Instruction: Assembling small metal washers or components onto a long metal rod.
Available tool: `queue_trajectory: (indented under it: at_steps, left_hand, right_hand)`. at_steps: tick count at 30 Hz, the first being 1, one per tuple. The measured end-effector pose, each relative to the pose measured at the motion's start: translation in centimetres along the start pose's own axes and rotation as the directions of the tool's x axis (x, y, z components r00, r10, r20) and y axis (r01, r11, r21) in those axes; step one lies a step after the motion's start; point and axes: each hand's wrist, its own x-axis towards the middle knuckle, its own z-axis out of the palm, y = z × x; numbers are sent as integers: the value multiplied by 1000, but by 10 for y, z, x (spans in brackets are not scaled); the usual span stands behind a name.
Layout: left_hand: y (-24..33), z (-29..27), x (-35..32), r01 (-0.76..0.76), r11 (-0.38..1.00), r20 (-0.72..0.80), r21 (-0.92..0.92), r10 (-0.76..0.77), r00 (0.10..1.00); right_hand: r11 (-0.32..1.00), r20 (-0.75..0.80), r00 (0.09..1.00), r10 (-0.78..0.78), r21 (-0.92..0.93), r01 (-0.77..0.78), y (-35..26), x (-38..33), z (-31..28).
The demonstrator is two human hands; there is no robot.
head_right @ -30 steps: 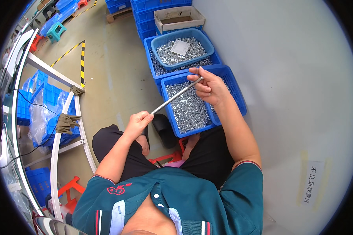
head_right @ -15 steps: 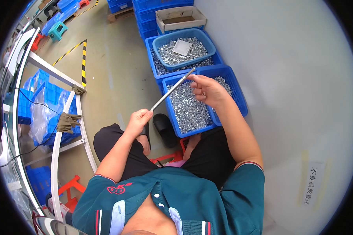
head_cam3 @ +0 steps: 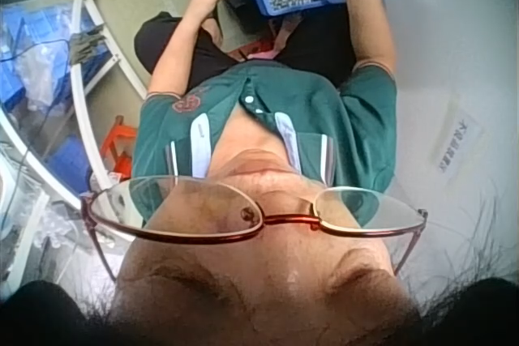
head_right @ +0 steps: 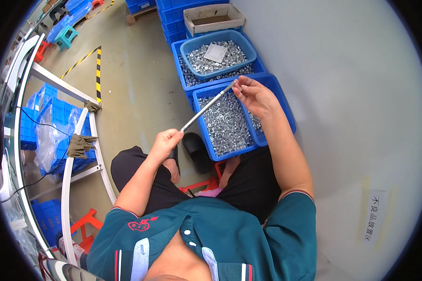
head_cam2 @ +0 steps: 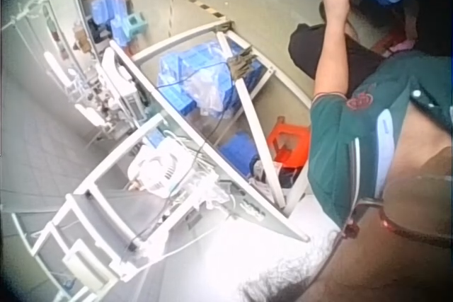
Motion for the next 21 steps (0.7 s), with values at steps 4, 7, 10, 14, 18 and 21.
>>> queue_trajectory:
  at_steps: [4,7,10,14,18,21]
  left_hand:
    - [2,1,-3,-7,1000,-2,9,7,1000]
    - [-1,1,-3,-14,999,15,34,13,1000]
    - [-3,3,-2,-20,999,19,37,19,1000]
    - [-5,2,-1,-22,999,21,44,21,1000]
    - [-2,3,-1,-20,999,24,37,19,1000]
    - [-3,1,-2,-26,998,15,50,26,1000]
  right_hand:
    - [1000,6,1000,-22,-2,22,1,-4,4]
    - [998,-17,998,-67,-1,67,0,-4,5]
    - [995,17,996,-87,58,86,-2,-3,5]
    - [996,43,996,-76,42,74,0,-7,11]
    - [998,100,994,-52,43,48,1,-7,11]
    - [998,107,993,-50,32,47,2,-7,11]
